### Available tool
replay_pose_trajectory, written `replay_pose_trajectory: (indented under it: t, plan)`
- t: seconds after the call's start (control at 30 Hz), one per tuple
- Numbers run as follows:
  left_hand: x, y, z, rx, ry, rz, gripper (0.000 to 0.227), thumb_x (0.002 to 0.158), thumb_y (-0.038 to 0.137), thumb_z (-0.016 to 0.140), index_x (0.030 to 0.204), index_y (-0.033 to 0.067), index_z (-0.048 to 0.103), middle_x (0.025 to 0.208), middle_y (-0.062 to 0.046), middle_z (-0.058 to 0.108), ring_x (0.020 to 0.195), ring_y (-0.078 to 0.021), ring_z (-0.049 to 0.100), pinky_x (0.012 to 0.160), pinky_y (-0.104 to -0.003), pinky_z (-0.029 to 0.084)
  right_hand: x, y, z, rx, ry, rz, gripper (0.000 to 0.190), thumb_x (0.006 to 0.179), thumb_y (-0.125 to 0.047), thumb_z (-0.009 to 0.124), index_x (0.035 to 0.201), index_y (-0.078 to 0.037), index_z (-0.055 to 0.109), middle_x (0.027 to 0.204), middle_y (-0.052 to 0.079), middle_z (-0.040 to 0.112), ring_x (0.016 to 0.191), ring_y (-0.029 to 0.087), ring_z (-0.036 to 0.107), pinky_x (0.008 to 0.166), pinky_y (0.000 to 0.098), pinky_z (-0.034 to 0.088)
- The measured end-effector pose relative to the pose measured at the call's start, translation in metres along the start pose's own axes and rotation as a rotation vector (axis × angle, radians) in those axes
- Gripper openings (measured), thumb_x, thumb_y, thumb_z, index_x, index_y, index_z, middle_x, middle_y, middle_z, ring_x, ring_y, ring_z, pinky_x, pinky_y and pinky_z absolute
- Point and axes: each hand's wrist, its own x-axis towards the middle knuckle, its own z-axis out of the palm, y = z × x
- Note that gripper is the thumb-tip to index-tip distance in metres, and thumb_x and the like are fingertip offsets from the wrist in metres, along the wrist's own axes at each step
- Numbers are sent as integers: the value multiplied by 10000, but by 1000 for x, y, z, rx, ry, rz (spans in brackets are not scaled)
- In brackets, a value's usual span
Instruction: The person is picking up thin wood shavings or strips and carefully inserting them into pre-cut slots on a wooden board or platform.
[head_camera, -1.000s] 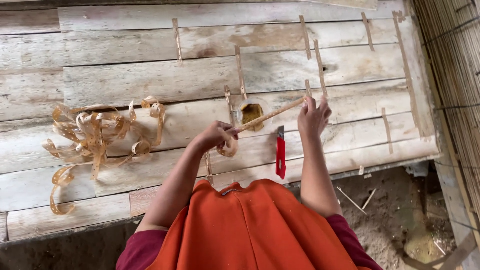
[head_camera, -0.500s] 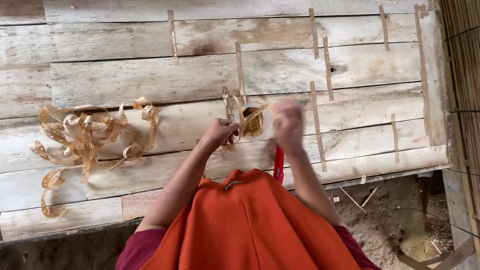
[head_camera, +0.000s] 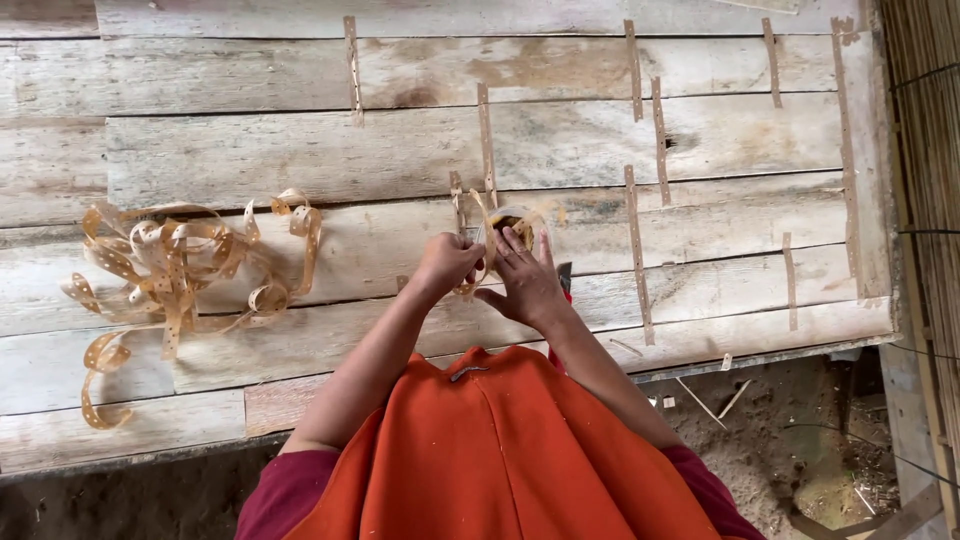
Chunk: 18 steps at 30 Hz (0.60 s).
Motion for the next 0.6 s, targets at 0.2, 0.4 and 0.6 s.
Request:
replay_pose_trajectory:
  t: [0.2, 0.4, 0.6]
  plan:
    - [-56, 78, -25, -396, 59, 128, 258, 835, 221, 655, 654, 40, 685, 402, -95, 493, 312, -138, 451, 329, -224, 343, -3, 14, 20, -115, -38, -18, 858, 795, -615, 715, 1498, -163, 518, 1592, 39, 471, 1510, 236, 360, 1194, 737, 177]
    - [-149, 142, -68, -676, 70, 450, 309, 1004, 204, 610, 781, 2, 680, 457, -144, 543, 316, -116, 432, 310, -181, 304, 9, -8, -17, -110, -466, 144, 905, 873, -574, 651, 1619, -201, 298, 1711, 18, 227, 1591, 220, 122, 1251, 677, 26]
    - [-147, 93, -70, -465, 140, 401, 342, 1065, 295, 554, 1144, -1, 706, 553, -151, 648, 347, -130, 529, 325, -210, 393, 20, 8, -52, 754, 231, 473, 339, 870, -96, 672, 1155, -258, 759, 982, -12, 760, 930, 129, 715, 785, 267, 609]
